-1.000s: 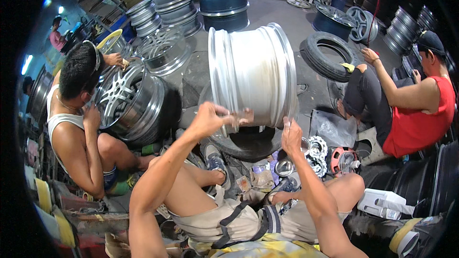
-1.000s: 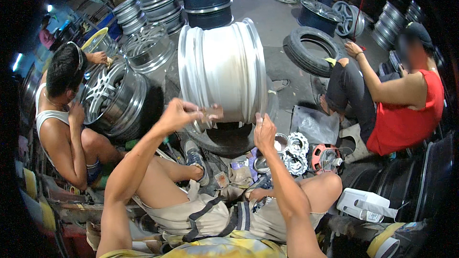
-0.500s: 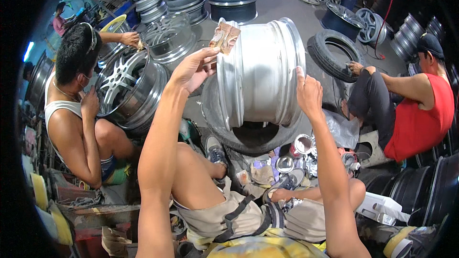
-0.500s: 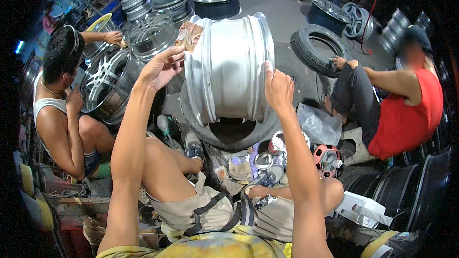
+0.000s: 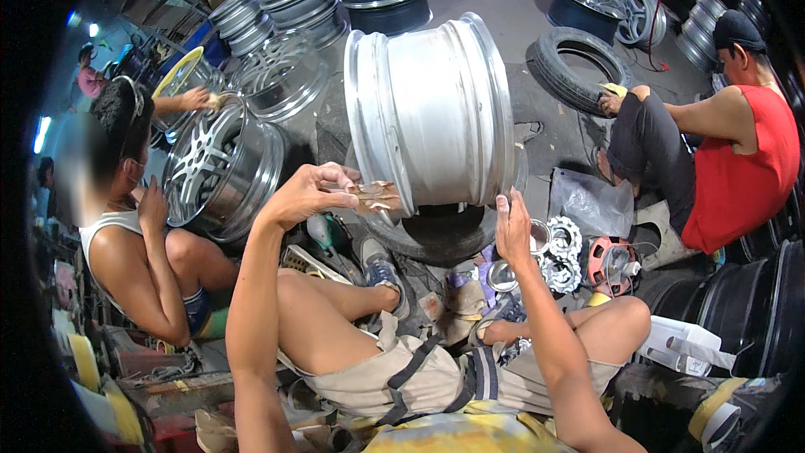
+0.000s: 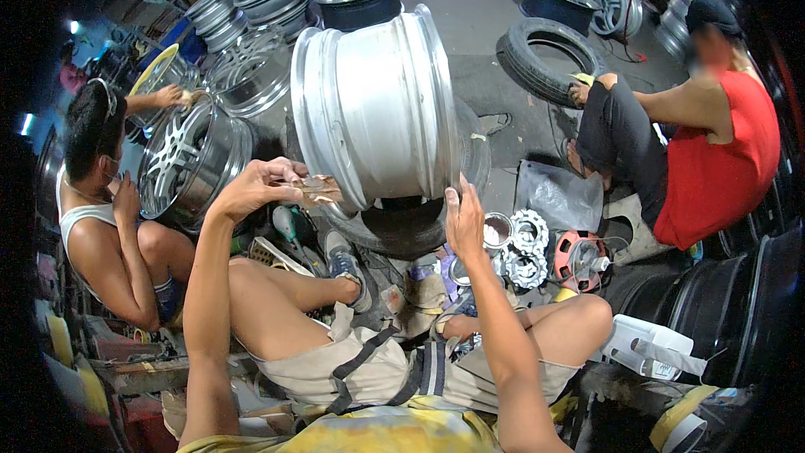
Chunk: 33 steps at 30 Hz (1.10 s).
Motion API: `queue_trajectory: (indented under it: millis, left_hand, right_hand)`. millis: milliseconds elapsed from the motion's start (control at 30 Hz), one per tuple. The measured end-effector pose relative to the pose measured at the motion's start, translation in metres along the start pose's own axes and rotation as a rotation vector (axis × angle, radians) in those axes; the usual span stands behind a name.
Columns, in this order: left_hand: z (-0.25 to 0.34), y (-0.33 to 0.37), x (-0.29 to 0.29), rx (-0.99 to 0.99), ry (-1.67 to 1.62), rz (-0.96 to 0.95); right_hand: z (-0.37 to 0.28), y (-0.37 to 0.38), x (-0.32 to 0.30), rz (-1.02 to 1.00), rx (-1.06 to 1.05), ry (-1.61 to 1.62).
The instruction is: The person sits on the floor in a workshop and uses a small spatula to apply a filler compound to the surface of a silver wheel rim. They repeatedly dip the tool into a container to gather more compound and spread it over the rim's surface. Other workers are visible in the background polishing different rims.
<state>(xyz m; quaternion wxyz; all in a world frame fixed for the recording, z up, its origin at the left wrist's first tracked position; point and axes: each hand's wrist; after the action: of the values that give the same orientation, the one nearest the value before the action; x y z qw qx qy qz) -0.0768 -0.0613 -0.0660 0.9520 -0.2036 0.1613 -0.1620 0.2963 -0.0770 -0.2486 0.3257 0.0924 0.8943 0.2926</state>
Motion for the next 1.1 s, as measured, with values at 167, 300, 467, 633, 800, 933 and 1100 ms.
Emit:
queue_trajectory:
  millis: [167, 300, 467, 633, 800, 933, 1100]
  left_hand:
    - [0.021, -0.022, -0.009, 0.012, -0.075, 0.160]
    - [0.021, -0.014, -0.012, 0.129, -0.241, 0.248]
    - [0.028, -0.013, -0.007, 0.096, -0.463, 0.348]
    - [0.057, 0.005, 0.040, 0.081, -0.469, 0.215]
    - [0.075, 0.010, 0.066, 0.118, -0.383, 0.146]
    - [0.077, 0.011, 0.072, 0.144, -0.376, 0.111]
    - [0.075, 0.009, 0.069, 0.114, -0.343, 0.113]
  right_hand:
    - [-0.010, 0.007, -0.013, 0.021, 0.103, 0.167]
    - [0.000, 0.012, -0.018, 0.067, 0.044, 0.121]
    - [-0.011, 0.025, -0.032, 0.182, 0.026, 0.036]
    - [-0.075, 0.075, -0.072, 0.208, -0.395, -0.072]
    - [-0.134, 0.109, -0.077, 0.056, -0.667, -0.109]
    - [-0.135, 0.124, -0.076, 0.000, -0.744, -0.186]
    - [-0.134, 0.133, -0.078, -0.077, -0.777, -0.224]
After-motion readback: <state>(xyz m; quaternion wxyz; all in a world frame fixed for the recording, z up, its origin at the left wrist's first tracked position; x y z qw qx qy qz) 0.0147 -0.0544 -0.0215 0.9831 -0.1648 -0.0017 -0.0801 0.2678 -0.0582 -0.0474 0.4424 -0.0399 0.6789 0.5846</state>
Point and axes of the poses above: each hand's wrist, its own y-axis towards the middle knuckle, its own x-axis out of the palm, z = x × y, and after that the axes turned 15 degrees about -x, right-handed
